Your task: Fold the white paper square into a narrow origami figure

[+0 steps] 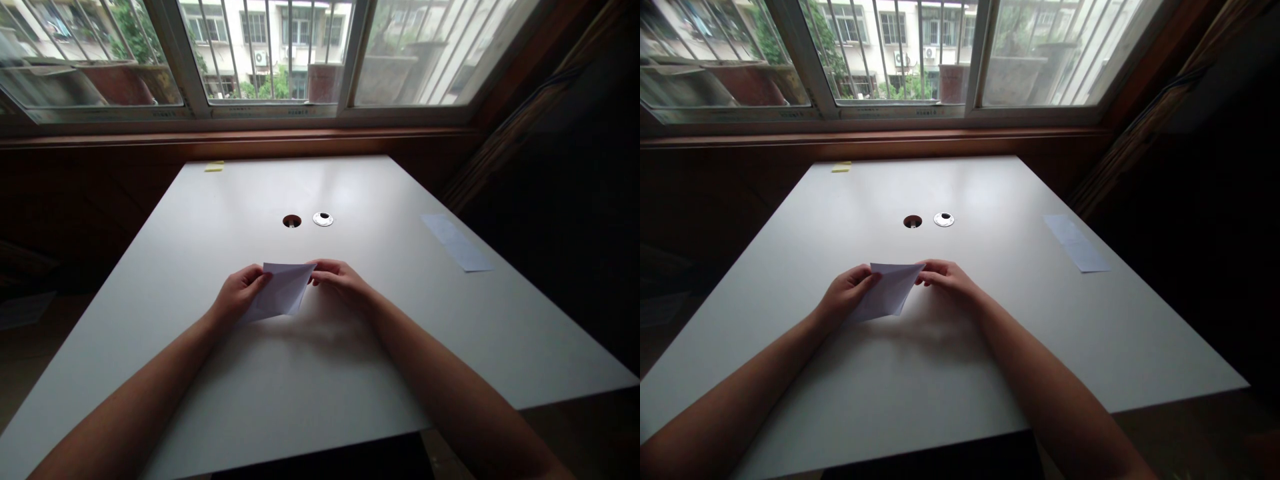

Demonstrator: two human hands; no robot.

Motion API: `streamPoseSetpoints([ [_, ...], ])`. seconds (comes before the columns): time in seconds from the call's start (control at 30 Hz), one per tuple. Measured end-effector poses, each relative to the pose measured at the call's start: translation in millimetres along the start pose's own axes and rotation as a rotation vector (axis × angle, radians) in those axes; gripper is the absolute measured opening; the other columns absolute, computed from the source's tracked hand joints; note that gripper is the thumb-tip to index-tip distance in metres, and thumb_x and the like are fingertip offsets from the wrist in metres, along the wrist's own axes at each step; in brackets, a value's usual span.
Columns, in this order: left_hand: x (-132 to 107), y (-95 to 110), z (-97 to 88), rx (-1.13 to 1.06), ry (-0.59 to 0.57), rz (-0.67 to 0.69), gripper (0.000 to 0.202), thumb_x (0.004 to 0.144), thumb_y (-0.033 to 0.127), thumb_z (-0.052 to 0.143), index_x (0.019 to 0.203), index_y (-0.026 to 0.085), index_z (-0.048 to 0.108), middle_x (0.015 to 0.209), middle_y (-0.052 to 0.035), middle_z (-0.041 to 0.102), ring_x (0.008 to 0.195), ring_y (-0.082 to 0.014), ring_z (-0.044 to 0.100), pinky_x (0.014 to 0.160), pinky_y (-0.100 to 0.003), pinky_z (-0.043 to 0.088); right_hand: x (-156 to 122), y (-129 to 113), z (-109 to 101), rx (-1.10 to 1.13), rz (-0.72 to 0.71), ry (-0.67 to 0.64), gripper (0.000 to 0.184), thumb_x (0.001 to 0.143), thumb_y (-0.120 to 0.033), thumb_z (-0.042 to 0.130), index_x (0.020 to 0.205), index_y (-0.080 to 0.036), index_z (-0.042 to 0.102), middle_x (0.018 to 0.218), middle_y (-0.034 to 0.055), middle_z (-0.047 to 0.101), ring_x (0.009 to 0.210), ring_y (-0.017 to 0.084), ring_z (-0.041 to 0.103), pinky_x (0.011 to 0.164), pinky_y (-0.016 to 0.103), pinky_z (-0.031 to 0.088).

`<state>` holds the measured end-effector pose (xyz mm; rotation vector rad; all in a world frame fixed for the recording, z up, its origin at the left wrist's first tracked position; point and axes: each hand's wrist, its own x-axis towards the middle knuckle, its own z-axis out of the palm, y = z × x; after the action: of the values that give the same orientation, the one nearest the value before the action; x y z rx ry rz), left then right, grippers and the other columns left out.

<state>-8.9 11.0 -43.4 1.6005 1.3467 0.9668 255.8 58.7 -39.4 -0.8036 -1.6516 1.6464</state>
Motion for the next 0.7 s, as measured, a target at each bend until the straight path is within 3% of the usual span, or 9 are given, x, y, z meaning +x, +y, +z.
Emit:
streamPoseSetpoints([
  [0.7, -0.4, 2.1, 2.2, 0.036, 0.014, 0.045, 0.037, 0.089, 0.051, 0.057, 0.082, 0.015, 0.062, 0.071, 0.0007, 0.057, 0.066, -0.0126, 0.049, 0.057, -0.019, 0.038, -0.2, -0.7, 0.8, 0.031, 0.043, 0.025, 0.029, 0.079, -0.036, 0.067, 0.100, -0.017, 0.073, 0.088, 0.0051, 0.070, 0.082, 0.017, 0.062, 0.078, 0.029, 0.046],
])
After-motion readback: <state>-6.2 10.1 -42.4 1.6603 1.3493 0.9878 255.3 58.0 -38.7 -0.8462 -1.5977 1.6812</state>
